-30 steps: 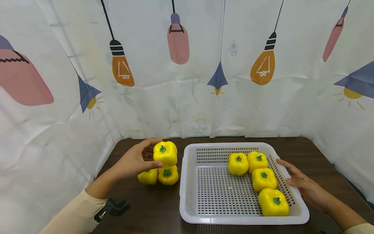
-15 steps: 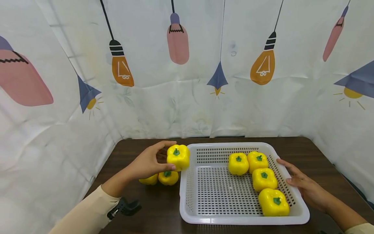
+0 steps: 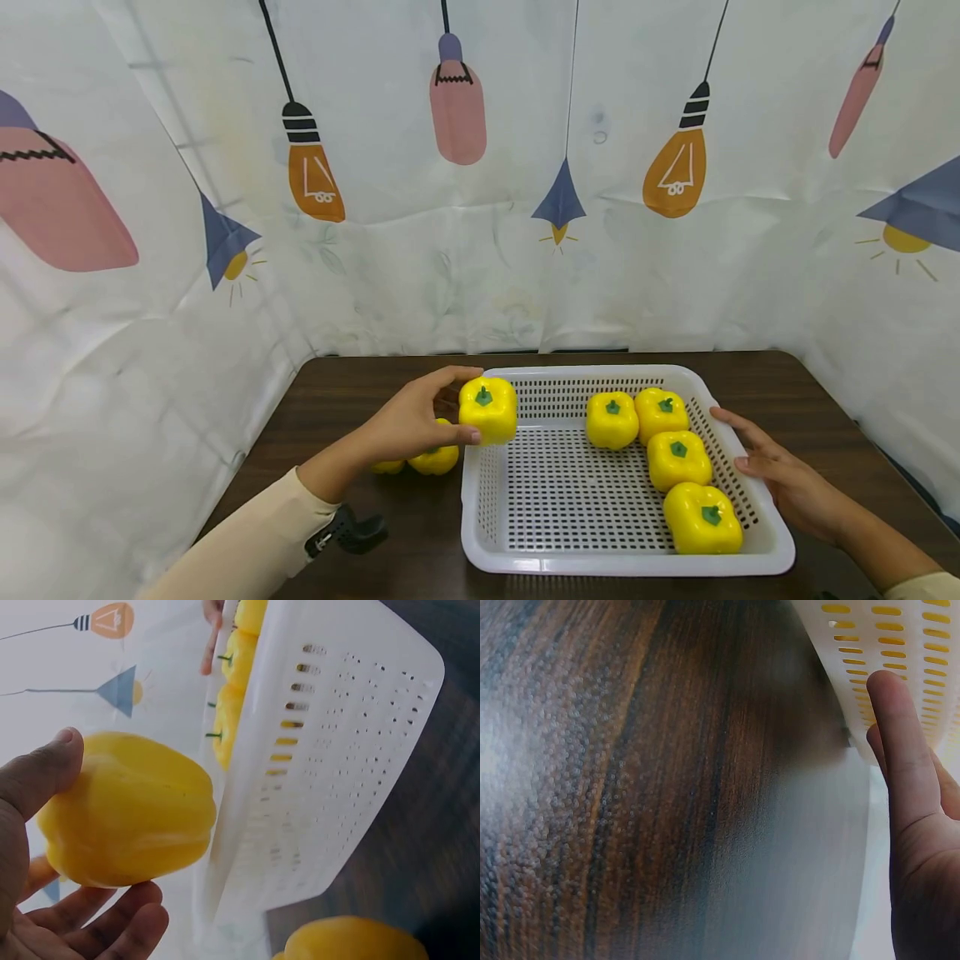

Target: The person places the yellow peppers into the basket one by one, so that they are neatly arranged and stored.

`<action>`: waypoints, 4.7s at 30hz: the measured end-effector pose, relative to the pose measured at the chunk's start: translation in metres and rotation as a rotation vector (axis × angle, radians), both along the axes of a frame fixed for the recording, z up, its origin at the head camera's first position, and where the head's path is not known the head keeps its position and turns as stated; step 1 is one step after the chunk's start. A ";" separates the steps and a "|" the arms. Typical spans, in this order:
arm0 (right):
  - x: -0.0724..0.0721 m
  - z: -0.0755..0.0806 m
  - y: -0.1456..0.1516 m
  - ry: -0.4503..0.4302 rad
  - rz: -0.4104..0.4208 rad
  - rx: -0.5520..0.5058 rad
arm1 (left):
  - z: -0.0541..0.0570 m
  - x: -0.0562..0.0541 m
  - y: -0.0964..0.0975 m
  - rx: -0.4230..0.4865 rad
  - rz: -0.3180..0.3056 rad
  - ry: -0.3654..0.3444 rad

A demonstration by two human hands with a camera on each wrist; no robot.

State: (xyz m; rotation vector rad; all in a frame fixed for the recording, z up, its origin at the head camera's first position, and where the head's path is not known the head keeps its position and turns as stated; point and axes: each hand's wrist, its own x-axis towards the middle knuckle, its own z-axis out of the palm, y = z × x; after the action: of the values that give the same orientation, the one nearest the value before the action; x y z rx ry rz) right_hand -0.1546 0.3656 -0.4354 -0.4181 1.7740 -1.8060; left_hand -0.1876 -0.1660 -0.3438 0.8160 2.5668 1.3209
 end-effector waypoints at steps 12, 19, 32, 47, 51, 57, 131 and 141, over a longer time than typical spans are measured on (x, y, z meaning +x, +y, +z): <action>0.001 -0.001 0.000 0.011 0.014 -0.013 | -0.007 -0.004 0.030 -0.017 -0.003 0.029; 0.001 0.000 0.001 0.014 0.003 0.001 | -0.006 -0.006 0.044 -0.029 -0.022 0.030; 0.000 0.002 -0.002 -0.002 0.008 -0.010 | -0.004 -0.007 0.069 -0.049 -0.023 0.011; 0.000 0.001 -0.001 0.007 0.010 -0.007 | -0.009 -0.008 0.094 -0.115 -0.061 0.007; 0.001 0.001 -0.001 0.013 0.007 0.002 | -0.010 -0.008 0.101 -0.126 -0.059 0.008; 0.000 -0.001 0.000 0.008 0.014 -0.009 | -0.013 -0.009 0.109 -0.098 -0.077 -0.012; -0.002 -0.004 0.002 0.038 0.003 0.018 | -0.035 -0.001 0.186 -0.482 -0.042 0.082; -0.002 -0.004 0.002 0.035 0.041 -0.026 | -0.037 0.001 0.187 -0.493 -0.027 0.087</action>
State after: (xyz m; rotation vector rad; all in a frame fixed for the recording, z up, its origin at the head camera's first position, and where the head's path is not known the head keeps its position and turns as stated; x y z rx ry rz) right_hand -0.1568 0.3680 -0.4391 -0.4955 1.7547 -1.8050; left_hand -0.1870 0.0214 -0.3812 0.8140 2.7532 0.6033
